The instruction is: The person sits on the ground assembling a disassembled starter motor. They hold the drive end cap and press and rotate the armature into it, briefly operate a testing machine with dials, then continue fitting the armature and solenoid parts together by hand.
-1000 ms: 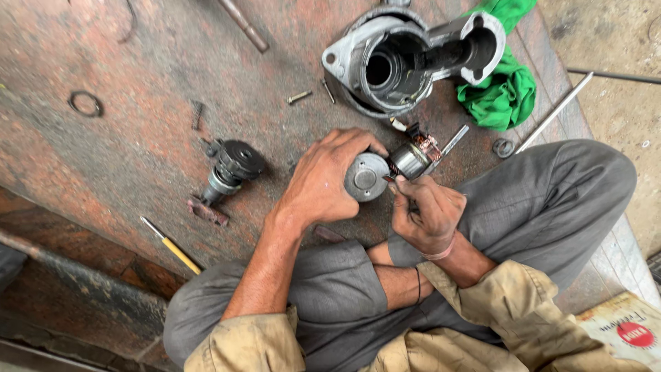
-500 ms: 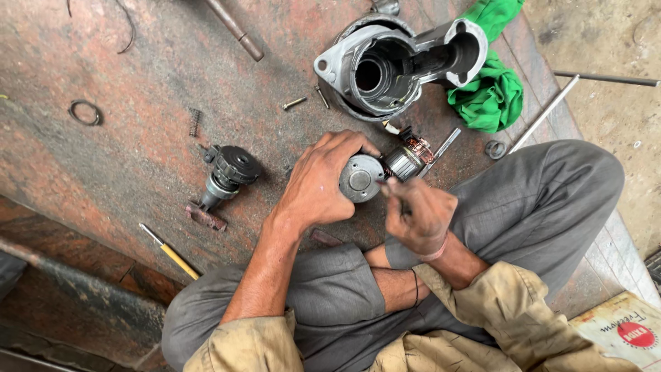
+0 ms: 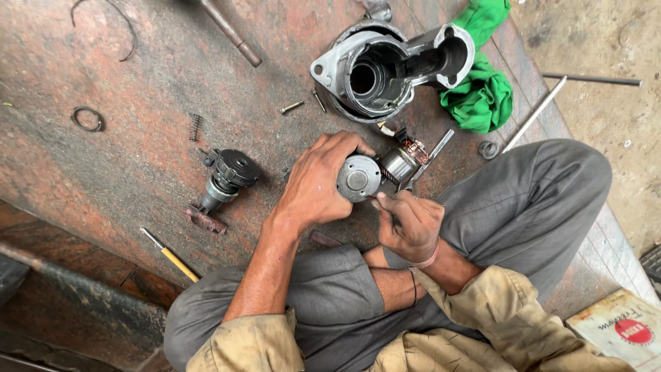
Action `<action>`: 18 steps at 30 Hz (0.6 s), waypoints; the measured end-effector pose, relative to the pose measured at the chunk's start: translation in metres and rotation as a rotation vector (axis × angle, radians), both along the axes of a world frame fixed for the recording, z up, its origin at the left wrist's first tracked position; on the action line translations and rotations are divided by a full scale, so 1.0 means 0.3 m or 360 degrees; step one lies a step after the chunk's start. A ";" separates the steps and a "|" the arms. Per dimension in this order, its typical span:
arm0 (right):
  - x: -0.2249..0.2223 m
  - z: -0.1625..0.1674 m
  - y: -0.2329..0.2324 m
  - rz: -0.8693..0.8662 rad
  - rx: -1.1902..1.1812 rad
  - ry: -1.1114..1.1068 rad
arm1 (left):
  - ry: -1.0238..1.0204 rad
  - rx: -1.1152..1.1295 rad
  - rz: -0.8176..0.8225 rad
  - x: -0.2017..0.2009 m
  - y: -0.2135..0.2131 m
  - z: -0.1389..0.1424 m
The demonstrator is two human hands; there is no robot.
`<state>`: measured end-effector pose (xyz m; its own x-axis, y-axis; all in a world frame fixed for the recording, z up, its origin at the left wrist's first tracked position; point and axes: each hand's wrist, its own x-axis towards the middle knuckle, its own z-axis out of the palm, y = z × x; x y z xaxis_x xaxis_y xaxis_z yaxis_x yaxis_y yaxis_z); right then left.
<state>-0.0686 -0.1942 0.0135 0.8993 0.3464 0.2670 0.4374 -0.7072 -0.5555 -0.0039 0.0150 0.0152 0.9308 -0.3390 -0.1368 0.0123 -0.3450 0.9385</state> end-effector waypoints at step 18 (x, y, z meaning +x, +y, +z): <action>0.004 -0.015 -0.038 0.0000 -0.0165 -0.0103 | 0.0046 0.0021 -0.0011 0.000 -0.004 -0.007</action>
